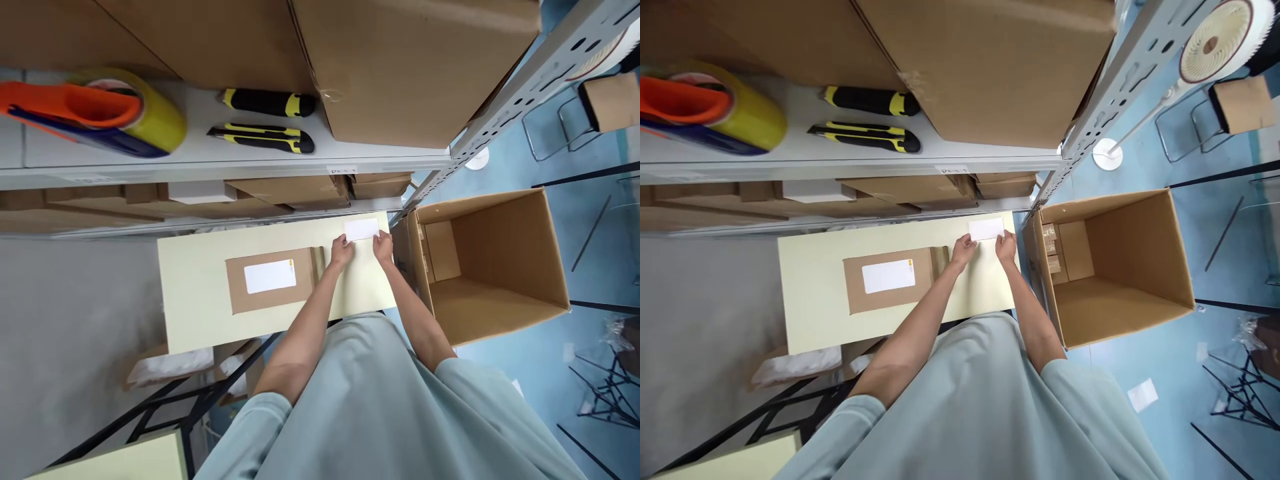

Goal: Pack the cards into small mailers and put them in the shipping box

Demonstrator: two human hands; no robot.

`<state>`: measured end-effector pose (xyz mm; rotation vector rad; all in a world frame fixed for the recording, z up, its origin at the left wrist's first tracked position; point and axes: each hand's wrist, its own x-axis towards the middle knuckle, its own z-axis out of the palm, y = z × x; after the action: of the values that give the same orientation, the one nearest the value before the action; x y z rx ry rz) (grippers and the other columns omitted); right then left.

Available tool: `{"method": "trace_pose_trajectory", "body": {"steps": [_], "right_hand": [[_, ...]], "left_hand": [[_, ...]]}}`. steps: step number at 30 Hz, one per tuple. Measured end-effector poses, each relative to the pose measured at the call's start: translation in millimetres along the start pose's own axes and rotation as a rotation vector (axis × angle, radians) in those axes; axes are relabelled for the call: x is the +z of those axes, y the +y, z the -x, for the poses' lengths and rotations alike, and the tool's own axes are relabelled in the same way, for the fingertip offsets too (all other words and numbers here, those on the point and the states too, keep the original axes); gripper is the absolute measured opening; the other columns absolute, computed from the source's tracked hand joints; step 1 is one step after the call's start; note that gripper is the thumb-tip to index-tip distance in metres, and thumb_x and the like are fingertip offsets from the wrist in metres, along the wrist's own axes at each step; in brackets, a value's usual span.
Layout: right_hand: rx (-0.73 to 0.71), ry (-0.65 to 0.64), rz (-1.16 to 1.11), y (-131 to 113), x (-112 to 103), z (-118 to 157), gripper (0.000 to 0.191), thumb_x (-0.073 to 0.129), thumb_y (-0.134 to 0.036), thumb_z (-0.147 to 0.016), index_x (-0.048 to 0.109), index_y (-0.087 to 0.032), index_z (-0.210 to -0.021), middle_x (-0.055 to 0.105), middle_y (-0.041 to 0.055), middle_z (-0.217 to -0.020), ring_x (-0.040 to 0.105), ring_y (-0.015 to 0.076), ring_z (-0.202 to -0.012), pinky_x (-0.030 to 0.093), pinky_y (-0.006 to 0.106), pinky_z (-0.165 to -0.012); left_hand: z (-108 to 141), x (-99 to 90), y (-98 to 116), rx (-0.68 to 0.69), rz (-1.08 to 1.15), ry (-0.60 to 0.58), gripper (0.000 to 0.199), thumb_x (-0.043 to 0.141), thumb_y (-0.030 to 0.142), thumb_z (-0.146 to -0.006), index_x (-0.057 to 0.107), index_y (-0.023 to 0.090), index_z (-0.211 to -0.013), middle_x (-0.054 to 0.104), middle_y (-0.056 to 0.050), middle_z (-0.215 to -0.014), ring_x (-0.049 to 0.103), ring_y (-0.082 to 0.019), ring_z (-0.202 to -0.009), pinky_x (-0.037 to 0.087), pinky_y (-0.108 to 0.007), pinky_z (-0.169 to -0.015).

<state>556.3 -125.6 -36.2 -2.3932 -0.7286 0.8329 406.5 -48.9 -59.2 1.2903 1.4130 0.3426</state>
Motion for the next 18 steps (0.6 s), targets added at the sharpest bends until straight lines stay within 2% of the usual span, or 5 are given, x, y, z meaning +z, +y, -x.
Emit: {"method": "trace_pose_trajectory", "body": {"steps": [6, 9, 12, 16, 18], "right_hand": [[0.038, -0.034, 0.083, -8, -15, -1, 0.033, 0.053, -0.029, -0.113, 0.074, -0.016, -0.135, 0.076, 0.0171, -0.136, 0.078, 0.024, -0.115, 0.057, 0.034, -0.107], [0.068, -0.039, 0.167, -13, -23, -2, 0.03, 0.051, -0.036, -0.116, 0.076, -0.021, -0.125, 0.077, 0.0145, -0.135, 0.079, 0.0237, -0.113, 0.058, 0.033, -0.1], [0.061, -0.037, 0.231, -21, -28, 0, 0.034, 0.046, -0.033, -0.117, 0.077, -0.021, -0.124, 0.077, 0.0155, -0.136, 0.077, 0.0262, -0.12, 0.058, 0.034, -0.1], [-0.121, -0.005, 0.183, -34, -30, 18, 0.043, 0.038, -0.026, -0.116, 0.077, -0.016, -0.131, 0.073, 0.0172, -0.146, 0.07, 0.0271, -0.134, 0.054, 0.037, -0.113], [-0.308, -0.065, 0.157, -42, -29, 32, 0.043, 0.039, -0.026, -0.115, 0.077, -0.018, -0.135, 0.068, 0.0154, -0.154, 0.063, 0.026, -0.143, 0.049, 0.038, -0.121]], "left_hand": [[-9, 8.8, -2, -0.032, -0.038, 0.078, 0.014, 0.066, 0.027, -0.077, 0.053, 0.024, -0.072, 0.054, 0.002, -0.071, 0.057, -0.02, -0.078, 0.049, -0.032, -0.08], [-11, 10.7, -1, -0.056, -0.058, 0.136, 0.006, 0.067, 0.024, -0.079, 0.062, 0.024, -0.082, 0.066, -0.003, -0.082, 0.066, -0.026, -0.091, 0.054, -0.038, -0.094], [-8, 12.3, 5, -0.074, -0.078, 0.178, 0.016, 0.071, 0.023, -0.08, 0.07, 0.021, -0.096, 0.075, -0.011, -0.102, 0.072, -0.032, -0.106, 0.055, -0.046, -0.106], [0, 12.3, 25, 0.011, -0.09, 0.228, 0.039, 0.081, 0.035, -0.085, 0.074, 0.017, -0.119, 0.071, -0.02, -0.141, 0.066, -0.035, -0.137, 0.049, -0.045, -0.121], [1, 6.5, 39, 0.048, -0.058, 0.24, 0.05, 0.084, 0.049, -0.086, 0.074, 0.017, -0.123, 0.07, -0.02, -0.144, 0.067, -0.033, -0.138, 0.051, -0.041, -0.118]]}}
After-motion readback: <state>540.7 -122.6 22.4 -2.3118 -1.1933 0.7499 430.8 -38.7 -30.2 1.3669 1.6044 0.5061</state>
